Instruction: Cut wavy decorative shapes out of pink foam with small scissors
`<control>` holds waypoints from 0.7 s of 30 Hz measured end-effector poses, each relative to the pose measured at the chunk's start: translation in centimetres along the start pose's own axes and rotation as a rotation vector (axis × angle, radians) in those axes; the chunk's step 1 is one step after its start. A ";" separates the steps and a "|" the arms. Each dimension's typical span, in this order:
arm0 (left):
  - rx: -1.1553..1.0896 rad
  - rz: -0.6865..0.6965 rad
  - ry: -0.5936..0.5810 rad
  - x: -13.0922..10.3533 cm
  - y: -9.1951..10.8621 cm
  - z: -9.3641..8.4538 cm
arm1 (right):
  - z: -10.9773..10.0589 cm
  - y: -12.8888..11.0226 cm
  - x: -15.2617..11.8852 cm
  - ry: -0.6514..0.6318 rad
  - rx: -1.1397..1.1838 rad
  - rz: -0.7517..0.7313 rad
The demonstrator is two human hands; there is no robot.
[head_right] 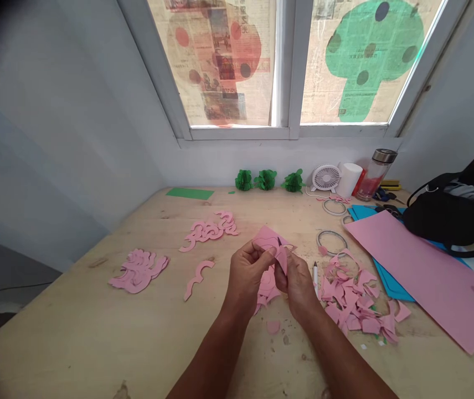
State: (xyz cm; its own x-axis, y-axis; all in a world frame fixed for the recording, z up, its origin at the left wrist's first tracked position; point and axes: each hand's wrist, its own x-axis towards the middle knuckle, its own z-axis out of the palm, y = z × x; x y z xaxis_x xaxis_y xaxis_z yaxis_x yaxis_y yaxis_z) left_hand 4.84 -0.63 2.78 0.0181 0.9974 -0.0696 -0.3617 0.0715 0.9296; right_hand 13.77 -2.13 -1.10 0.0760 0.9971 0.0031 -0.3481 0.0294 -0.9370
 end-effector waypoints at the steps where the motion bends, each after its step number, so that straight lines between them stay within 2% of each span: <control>1: -0.006 -0.008 -0.005 -0.1 0.1 0.1 | 0.0 0.1 0.0 0.003 0.002 -0.008; 21: -0.071 -0.061 -0.029 -0.6 0.5 0.6 | 0.1 0.4 0.1 0.029 0.024 -0.011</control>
State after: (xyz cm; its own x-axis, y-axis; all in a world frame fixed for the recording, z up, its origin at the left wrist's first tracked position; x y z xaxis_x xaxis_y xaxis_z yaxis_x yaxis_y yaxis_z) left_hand 5.22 -1.15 3.53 0.0688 0.9911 -0.1143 -0.4244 0.1327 0.8957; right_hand 13.51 -2.01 -1.40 0.1070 0.9943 0.0028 -0.3693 0.0424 -0.9283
